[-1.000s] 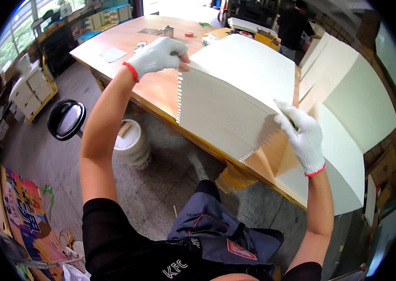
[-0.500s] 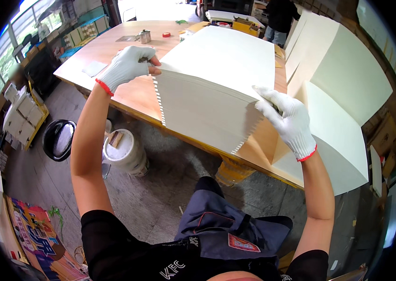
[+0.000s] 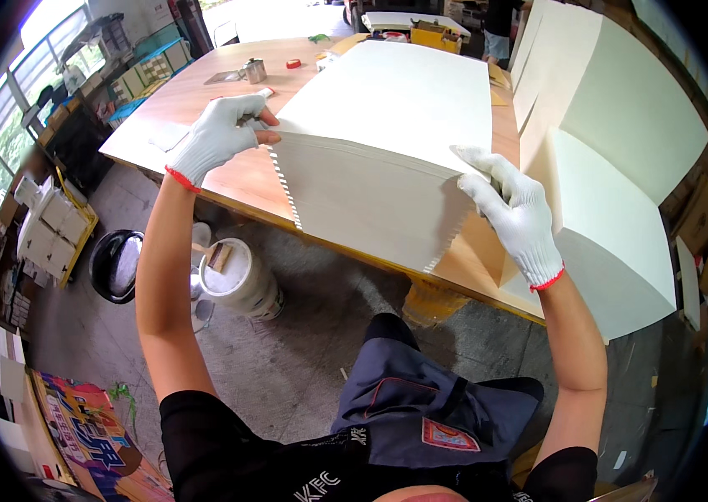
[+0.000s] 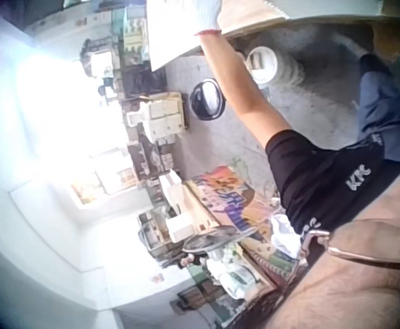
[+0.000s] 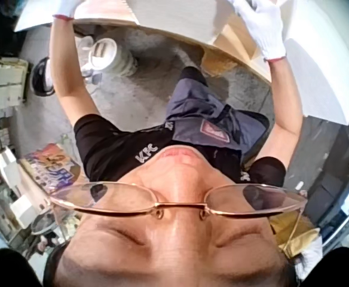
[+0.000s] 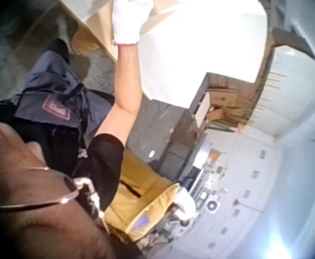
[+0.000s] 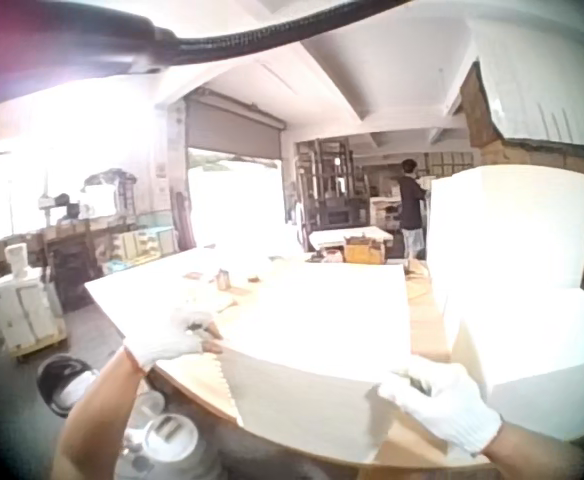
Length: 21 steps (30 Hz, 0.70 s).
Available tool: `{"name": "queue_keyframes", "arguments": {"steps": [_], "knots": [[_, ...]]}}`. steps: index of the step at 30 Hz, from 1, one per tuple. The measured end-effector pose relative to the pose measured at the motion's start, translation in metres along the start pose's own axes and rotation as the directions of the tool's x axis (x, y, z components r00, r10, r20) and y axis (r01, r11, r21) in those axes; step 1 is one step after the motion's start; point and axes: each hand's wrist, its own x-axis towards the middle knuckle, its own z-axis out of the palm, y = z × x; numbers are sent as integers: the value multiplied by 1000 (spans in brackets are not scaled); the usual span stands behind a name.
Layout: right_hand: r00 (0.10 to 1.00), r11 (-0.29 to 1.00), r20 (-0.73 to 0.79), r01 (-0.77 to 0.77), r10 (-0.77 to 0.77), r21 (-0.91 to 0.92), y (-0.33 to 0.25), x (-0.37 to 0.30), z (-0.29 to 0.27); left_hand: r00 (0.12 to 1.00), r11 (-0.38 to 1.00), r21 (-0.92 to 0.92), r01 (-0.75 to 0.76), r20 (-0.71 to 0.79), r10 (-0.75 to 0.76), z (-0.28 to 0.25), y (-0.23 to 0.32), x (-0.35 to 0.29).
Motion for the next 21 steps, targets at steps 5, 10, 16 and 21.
{"name": "queue_keyframes", "arguments": {"steps": [5, 10, 16, 21], "knots": [[988, 988, -49, 147, -149, -39, 11, -7, -1, 1000, 993, 119, -7, 22, 5, 1, 3, 2], [927, 914, -97, 333, -362, -231, 24, 1, 6, 997, 985, 151, -78, 8, 78, -4, -3, -2], [905, 781, -1, 367, -426, -505, 16, -14, -9, 990, 880, 475, -12, 130, -57, -21, 72, 2], [857, 626, 23, 394, -515, -673, 27, -73, -57, 860, 792, 461, -400, -110, 499, 3, 151, 8]]}}
